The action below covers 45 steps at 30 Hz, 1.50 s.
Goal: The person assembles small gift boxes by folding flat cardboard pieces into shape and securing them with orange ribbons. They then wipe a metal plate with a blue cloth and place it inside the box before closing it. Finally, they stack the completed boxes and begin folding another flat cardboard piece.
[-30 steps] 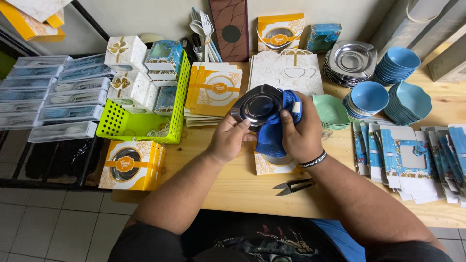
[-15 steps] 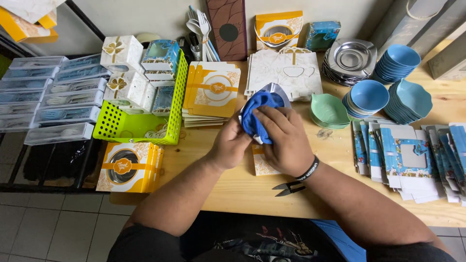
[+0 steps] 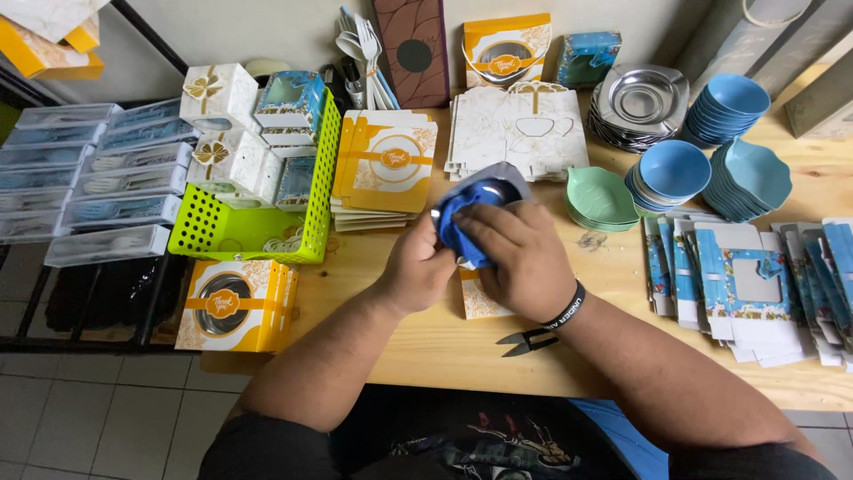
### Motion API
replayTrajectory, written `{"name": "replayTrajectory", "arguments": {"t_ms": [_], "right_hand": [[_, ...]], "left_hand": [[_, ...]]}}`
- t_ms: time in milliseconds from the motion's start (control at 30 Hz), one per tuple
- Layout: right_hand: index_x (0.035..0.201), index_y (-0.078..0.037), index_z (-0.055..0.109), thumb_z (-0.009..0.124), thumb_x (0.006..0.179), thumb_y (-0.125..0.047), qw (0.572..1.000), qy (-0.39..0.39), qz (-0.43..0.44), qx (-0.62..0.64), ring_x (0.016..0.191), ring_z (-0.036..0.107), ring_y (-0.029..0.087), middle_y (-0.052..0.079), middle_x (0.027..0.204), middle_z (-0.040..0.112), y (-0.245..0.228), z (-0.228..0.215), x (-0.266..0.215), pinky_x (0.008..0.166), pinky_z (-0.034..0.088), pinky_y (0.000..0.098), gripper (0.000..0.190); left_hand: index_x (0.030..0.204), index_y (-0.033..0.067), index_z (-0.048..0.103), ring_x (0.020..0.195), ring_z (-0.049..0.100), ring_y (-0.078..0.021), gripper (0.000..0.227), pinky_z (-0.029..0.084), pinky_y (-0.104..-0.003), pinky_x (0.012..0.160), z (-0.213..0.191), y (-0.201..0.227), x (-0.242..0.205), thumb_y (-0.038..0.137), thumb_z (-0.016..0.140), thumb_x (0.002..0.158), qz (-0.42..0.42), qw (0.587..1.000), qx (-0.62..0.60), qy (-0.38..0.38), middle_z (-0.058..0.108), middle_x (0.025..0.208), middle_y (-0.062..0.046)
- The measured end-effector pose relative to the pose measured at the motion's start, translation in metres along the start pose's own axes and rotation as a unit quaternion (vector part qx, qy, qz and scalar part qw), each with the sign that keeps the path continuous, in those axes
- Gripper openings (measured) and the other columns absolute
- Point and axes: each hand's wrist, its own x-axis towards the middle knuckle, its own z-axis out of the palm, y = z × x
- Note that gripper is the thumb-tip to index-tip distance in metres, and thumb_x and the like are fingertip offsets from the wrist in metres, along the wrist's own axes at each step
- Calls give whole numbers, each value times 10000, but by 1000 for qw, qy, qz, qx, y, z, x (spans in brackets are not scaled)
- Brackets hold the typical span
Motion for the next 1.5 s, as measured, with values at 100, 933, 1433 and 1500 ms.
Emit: {"name": "replayTrajectory", "arguments": {"t_ms": [100,933,1433,1500], "right_hand": [[1020,-128,751,666,751,-139,999,-9,-28,21,786,642,292,69,1015,715,5,0,-2,749,500,397,283],[1085,-32,740,685,869,-101,992,90,88,21,810,666,383,136,927,649,43,-12,-9,744,543,461,234],[1066,-1,692,714,915,-297,997,43,8,67,837,647,448,199,893,622,36,4,-24,734,529,532,332],[1033,1,685,696,929,-340,995,48,30,77,816,639,450,199,869,606,29,3,-19,703,517,541,357]], "left_hand": [[1217,-3,616,1074,627,-188,301,547,-418,993,10,9,4,-88,609,929,11,999,5,38,714,1103,-150],[1098,-53,618,636,739,-267,281,652,-378,541,26,43,3,-118,553,833,-72,996,-8,-45,708,828,-233],[1098,-54,651,792,658,-242,267,616,-414,676,20,13,-9,-100,604,840,-72,996,37,-27,685,870,-199],[1060,-44,649,765,678,-239,238,611,-402,650,18,20,-5,-100,595,836,-62,996,45,-33,689,845,-194]]}}
